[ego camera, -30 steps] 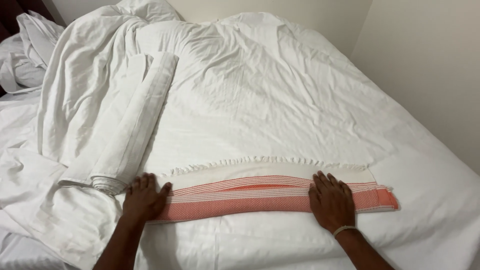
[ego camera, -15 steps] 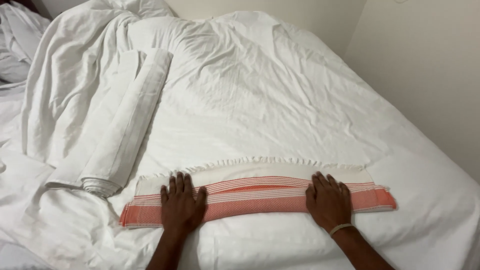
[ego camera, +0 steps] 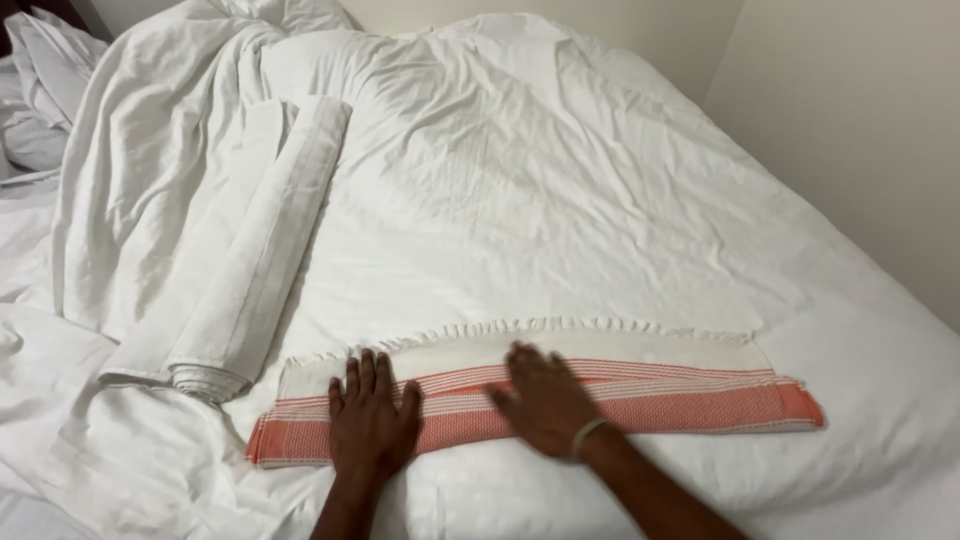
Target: The person folds a small striped towel and places it on the bed. They then fold a large white sheet multiple times on the bed surface, smoothing it out with their hands during the process.
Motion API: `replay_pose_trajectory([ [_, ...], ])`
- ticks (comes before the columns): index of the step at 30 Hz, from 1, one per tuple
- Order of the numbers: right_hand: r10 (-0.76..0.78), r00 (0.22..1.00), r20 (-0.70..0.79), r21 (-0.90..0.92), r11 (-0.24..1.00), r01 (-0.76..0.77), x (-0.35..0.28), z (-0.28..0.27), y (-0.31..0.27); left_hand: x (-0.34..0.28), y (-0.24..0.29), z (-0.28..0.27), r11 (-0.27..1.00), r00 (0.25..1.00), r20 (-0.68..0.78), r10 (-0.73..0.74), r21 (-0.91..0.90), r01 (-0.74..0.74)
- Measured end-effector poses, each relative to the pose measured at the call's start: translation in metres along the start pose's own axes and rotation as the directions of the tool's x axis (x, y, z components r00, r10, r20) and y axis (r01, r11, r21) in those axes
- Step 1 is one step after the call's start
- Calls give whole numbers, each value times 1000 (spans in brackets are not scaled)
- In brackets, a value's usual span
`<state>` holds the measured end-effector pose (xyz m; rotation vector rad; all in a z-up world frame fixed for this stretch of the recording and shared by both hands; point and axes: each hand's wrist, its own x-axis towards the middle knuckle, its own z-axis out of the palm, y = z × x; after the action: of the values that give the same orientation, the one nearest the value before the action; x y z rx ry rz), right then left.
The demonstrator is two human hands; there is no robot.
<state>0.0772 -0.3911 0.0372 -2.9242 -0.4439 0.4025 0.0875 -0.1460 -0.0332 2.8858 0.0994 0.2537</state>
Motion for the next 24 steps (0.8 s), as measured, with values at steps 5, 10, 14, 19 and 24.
replay_pose_trajectory([
  [5, 294, 956, -19, -30, 955, -294, -7, -18, 81, -4, 0, -2, 1000, 1000, -16, 3, 2, -3],
  [10, 110, 985, -131, 154, 984, -90, -44, -4, 110, -2, 0, 4, 1000, 999, -31, 27, 11, -26],
  [14, 159, 986, -55, -128, 978, -165, -48, 4, 162, -3, -5, 4, 999, 999, -40, 22, 30, -20],
  [19, 162, 967, -199, -483, 842, -241, -61, 15, 240, 2, 0, 3, 999, 999, -30, 24, 29, -23],
  [24, 532, 845, -51, -382, 771, -509, -107, -29, 211, -5, -3, 4, 999, 1000, -25, 15, 32, -14],
])
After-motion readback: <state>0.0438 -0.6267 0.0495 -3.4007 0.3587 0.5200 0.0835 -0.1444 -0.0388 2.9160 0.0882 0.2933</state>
